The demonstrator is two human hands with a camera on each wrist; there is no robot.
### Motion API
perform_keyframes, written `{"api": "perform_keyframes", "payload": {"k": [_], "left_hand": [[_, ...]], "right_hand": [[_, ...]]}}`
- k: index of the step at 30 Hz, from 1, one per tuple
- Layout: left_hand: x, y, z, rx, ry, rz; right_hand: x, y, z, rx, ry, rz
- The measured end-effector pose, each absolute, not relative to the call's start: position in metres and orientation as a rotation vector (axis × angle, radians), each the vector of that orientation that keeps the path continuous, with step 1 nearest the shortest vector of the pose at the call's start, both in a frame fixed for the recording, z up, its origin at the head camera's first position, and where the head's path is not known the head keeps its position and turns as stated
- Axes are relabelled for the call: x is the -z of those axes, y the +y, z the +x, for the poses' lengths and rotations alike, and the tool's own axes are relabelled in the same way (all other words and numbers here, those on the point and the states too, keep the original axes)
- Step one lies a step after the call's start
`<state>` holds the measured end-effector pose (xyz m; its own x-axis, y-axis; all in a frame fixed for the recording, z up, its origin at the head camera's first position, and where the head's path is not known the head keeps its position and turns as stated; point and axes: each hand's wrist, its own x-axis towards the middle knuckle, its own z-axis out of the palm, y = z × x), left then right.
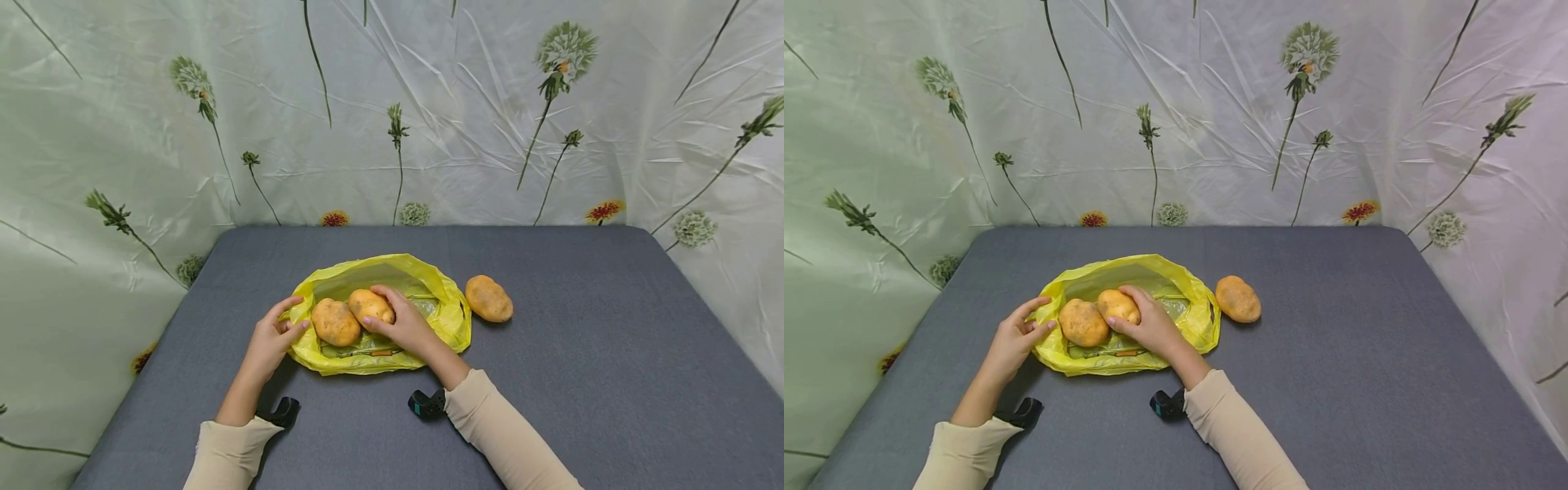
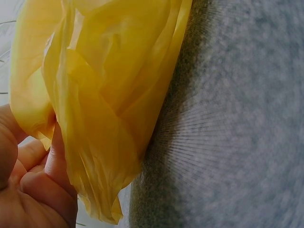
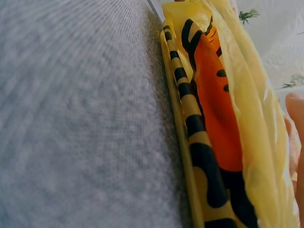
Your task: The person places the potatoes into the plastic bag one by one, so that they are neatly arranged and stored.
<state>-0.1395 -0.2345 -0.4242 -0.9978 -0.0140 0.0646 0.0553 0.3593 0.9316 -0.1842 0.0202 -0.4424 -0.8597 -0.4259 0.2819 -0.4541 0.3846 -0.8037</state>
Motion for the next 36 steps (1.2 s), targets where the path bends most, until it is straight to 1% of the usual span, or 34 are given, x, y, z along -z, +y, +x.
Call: {"api": "perform_keyframes", "payload": {"k": [9,19,36], "left_hand": [[0.424,-0.234,-0.14,1.748,-2.542,-0.038],[0.426,-0.235,-0.141,1.731,-2.551,-0.036],[0.426,-0.235,-0.141,1.723,-2.542,-0.048]], "right_hand": [[0.44,0.022,-0.185,-1.509,-2.539,0.875],[0.427,0.028,-0.181,-1.478,-2.503,0.878],[0.416,0.055,-0.176,-1.38,-2.434,0.835]]}}
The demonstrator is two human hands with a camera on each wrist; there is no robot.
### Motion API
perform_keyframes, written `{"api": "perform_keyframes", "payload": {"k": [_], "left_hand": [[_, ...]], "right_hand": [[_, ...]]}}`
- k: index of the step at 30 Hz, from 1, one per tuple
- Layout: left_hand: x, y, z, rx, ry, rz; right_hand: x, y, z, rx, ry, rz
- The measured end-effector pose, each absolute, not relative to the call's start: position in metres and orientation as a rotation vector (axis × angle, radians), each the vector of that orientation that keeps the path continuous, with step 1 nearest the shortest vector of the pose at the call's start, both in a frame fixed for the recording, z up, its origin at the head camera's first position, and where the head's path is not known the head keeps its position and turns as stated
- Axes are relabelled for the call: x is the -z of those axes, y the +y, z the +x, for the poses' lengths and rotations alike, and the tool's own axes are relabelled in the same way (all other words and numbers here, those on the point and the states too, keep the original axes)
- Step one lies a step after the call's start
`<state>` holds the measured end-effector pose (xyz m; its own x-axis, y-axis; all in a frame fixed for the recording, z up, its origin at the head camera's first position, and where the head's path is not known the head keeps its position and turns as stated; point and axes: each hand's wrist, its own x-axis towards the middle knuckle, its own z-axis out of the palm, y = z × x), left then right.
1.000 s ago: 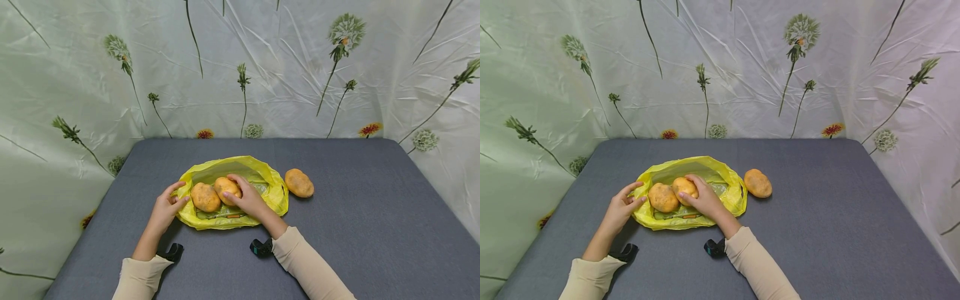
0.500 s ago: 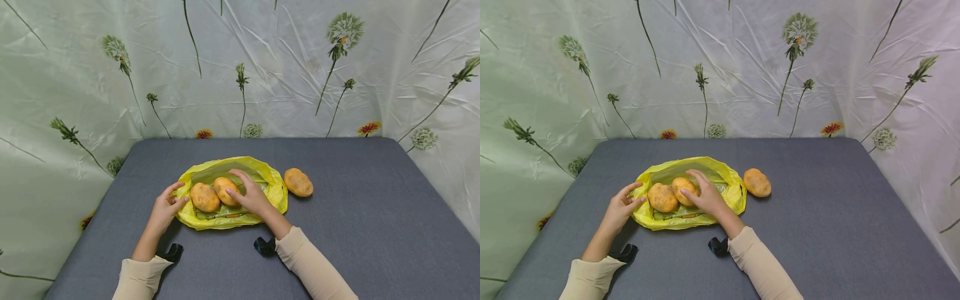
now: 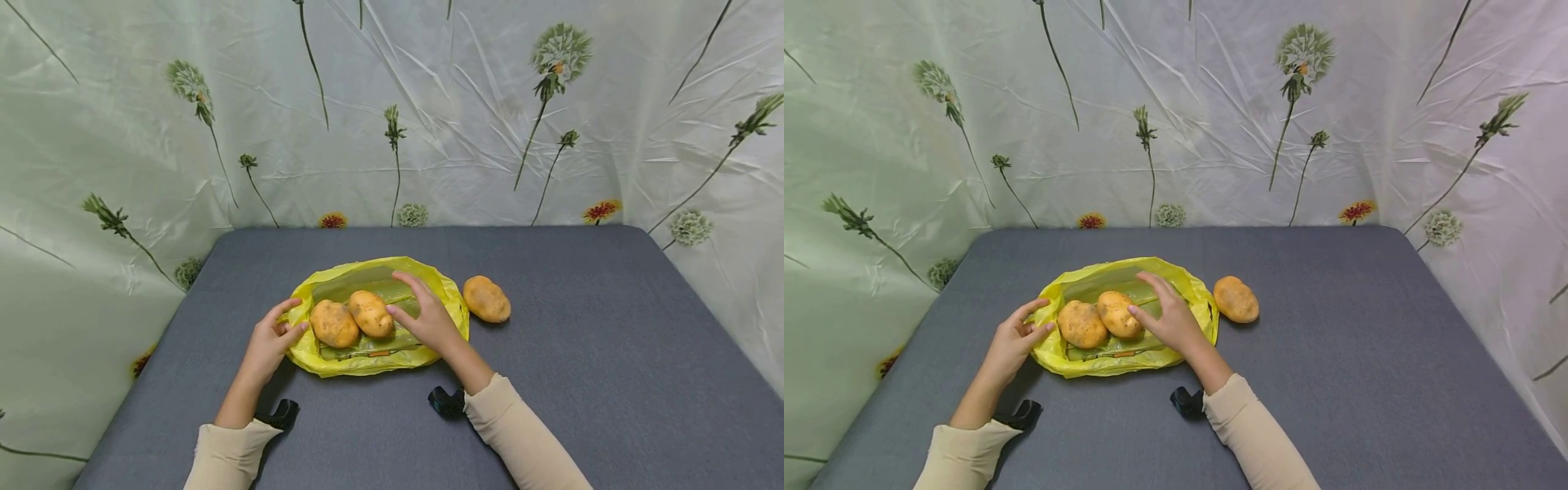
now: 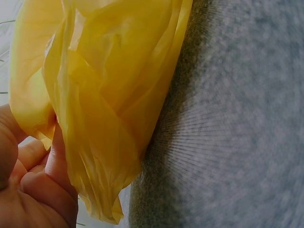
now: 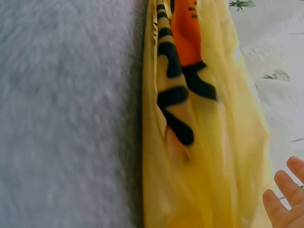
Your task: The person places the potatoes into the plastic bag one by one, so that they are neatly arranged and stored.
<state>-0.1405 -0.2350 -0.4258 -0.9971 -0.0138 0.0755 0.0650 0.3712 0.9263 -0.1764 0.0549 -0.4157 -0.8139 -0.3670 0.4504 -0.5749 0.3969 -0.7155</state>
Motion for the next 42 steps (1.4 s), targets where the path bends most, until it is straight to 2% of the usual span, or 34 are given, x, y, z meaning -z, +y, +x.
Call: {"api": "perform_keyframes", "payload": {"k": [42], "left_hand": [[0.427,-0.235,-0.141,1.741,-2.535,-0.03]], "right_hand": [[0.422,0.148,-0.175,-1.175,-2.336,0.631]]}}
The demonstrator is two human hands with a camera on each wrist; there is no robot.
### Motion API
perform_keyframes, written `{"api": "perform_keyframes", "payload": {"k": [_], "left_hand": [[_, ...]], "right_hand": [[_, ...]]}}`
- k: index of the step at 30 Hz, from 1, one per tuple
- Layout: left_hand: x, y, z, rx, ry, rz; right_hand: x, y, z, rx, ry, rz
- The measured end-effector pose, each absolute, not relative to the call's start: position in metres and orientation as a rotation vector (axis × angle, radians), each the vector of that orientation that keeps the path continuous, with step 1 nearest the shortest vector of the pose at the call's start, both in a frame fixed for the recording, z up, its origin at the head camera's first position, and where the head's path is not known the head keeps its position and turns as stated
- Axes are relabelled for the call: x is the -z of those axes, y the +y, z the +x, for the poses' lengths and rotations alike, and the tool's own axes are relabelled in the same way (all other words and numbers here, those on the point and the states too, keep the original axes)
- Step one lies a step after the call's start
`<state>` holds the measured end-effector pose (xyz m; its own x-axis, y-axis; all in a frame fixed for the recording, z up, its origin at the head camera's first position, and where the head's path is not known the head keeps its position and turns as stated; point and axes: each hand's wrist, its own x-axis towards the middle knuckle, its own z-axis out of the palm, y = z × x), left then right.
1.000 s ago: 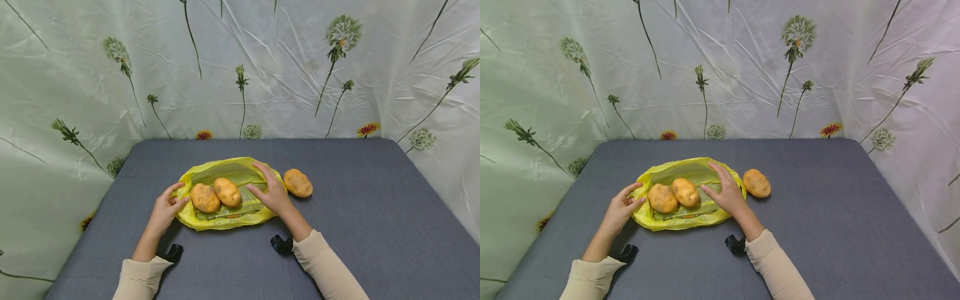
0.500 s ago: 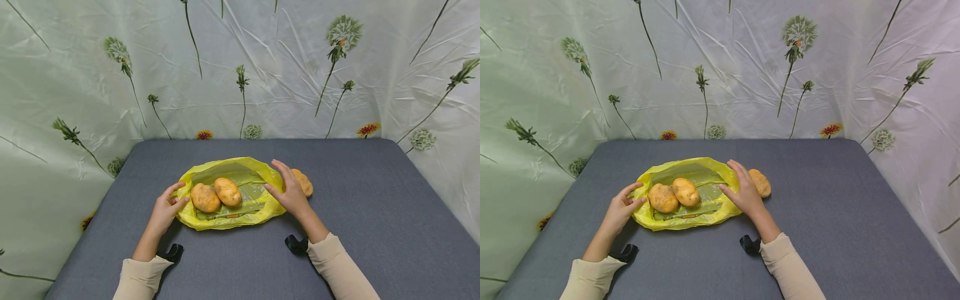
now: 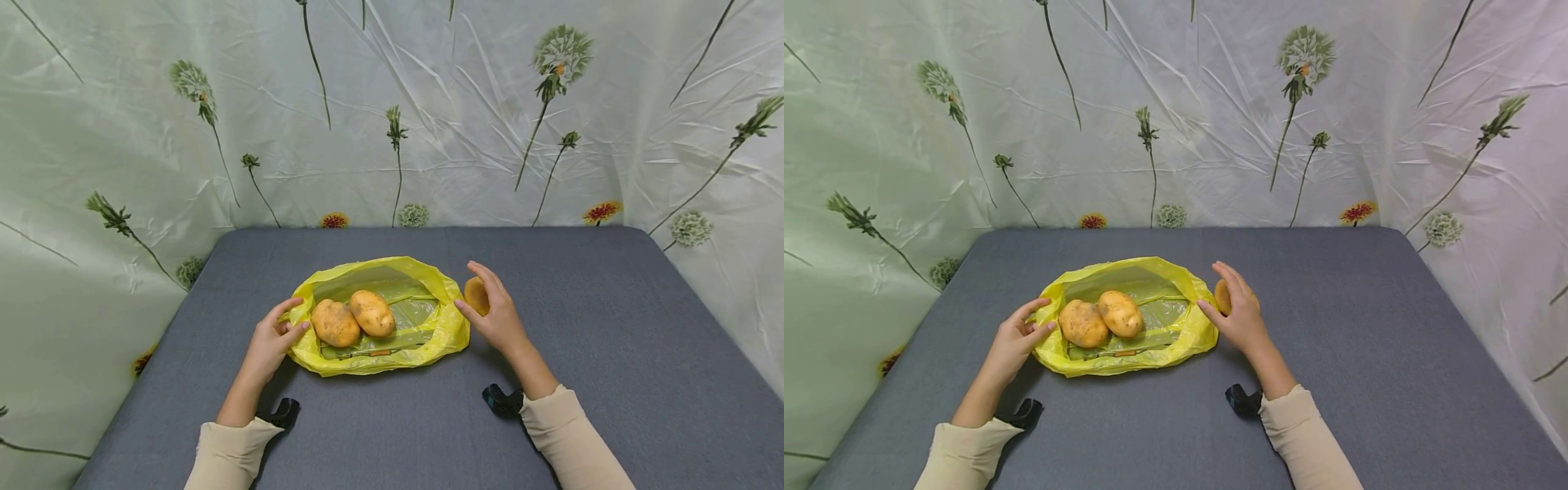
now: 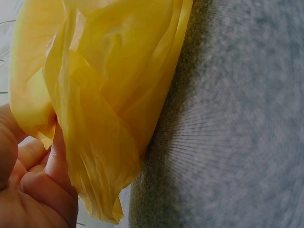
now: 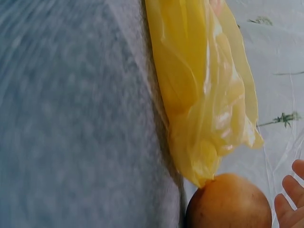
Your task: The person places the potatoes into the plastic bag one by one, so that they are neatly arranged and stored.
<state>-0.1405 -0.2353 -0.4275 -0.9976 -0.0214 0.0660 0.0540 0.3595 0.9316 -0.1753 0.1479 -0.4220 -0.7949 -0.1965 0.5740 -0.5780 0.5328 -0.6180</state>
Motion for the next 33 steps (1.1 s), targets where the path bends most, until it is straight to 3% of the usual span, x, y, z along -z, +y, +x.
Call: {"api": "perform_keyframes", "payload": {"k": [33], "left_hand": [[0.417,-0.231,-0.137,1.803,-2.514,-0.018]], "right_hand": [[0.447,0.18,-0.184,-1.286,-2.431,0.432]]}}
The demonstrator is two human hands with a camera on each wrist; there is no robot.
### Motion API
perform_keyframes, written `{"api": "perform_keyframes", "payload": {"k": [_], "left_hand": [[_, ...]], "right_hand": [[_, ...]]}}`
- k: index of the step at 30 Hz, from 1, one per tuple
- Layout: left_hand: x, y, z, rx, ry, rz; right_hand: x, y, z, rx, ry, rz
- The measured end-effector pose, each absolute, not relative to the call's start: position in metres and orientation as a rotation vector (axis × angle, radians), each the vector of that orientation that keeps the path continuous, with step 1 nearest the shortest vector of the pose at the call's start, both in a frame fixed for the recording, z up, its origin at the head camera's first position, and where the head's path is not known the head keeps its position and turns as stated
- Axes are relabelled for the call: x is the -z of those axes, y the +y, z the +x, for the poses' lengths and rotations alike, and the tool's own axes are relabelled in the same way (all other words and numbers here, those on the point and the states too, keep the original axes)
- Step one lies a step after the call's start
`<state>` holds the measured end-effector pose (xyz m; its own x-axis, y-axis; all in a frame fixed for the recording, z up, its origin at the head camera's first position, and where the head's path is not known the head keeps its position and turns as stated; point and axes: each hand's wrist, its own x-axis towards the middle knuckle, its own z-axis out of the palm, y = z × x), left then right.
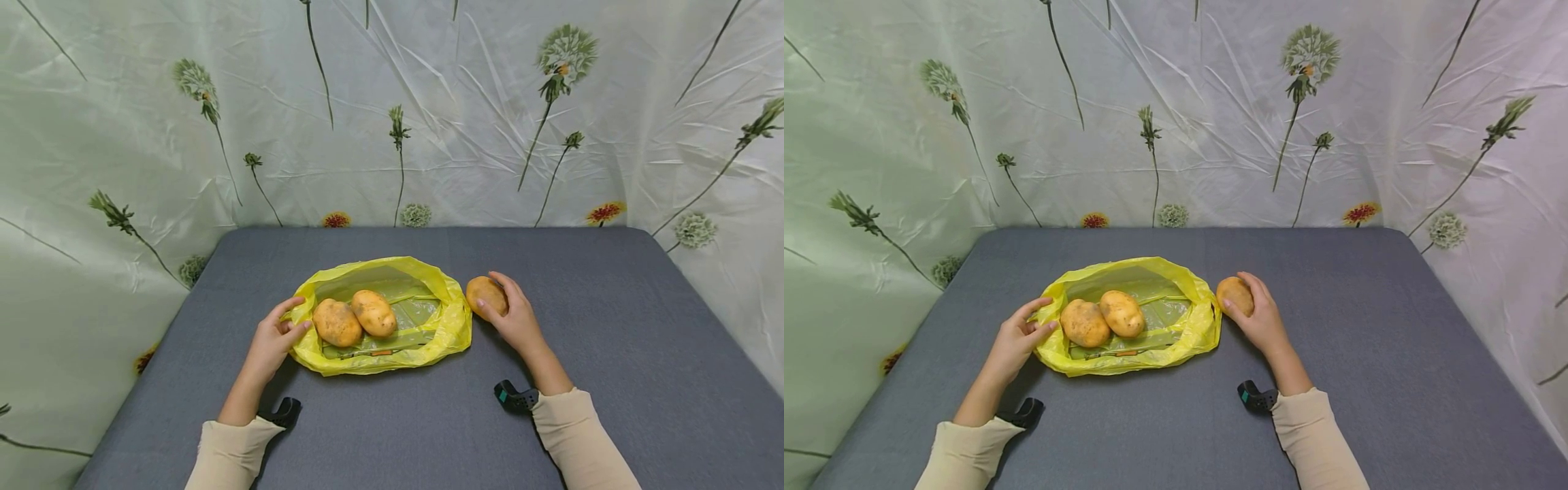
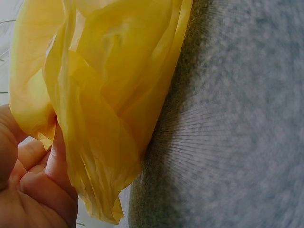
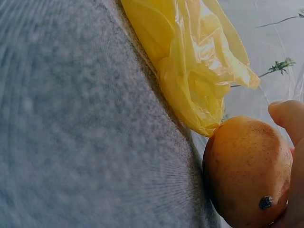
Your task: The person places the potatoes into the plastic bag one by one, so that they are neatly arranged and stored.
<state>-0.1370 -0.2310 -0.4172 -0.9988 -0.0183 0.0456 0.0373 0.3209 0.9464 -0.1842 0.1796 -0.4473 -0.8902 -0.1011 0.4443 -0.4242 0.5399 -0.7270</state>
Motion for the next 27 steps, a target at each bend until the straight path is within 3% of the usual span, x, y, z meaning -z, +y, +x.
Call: {"api": "perform_keyframes", "payload": {"k": [4,11,27], "left_hand": [[0.402,-0.224,-0.13,1.803,-2.517,-0.026],[0.427,-0.234,-0.14,1.748,-2.511,-0.064],[0.428,-0.235,-0.141,1.73,-2.523,-0.061]], "right_hand": [[0.45,0.18,-0.184,-1.331,-2.428,0.408],[0.451,0.18,-0.184,-1.375,-2.413,0.375],[0.452,0.18,-0.185,-1.338,-2.353,0.328]]}}
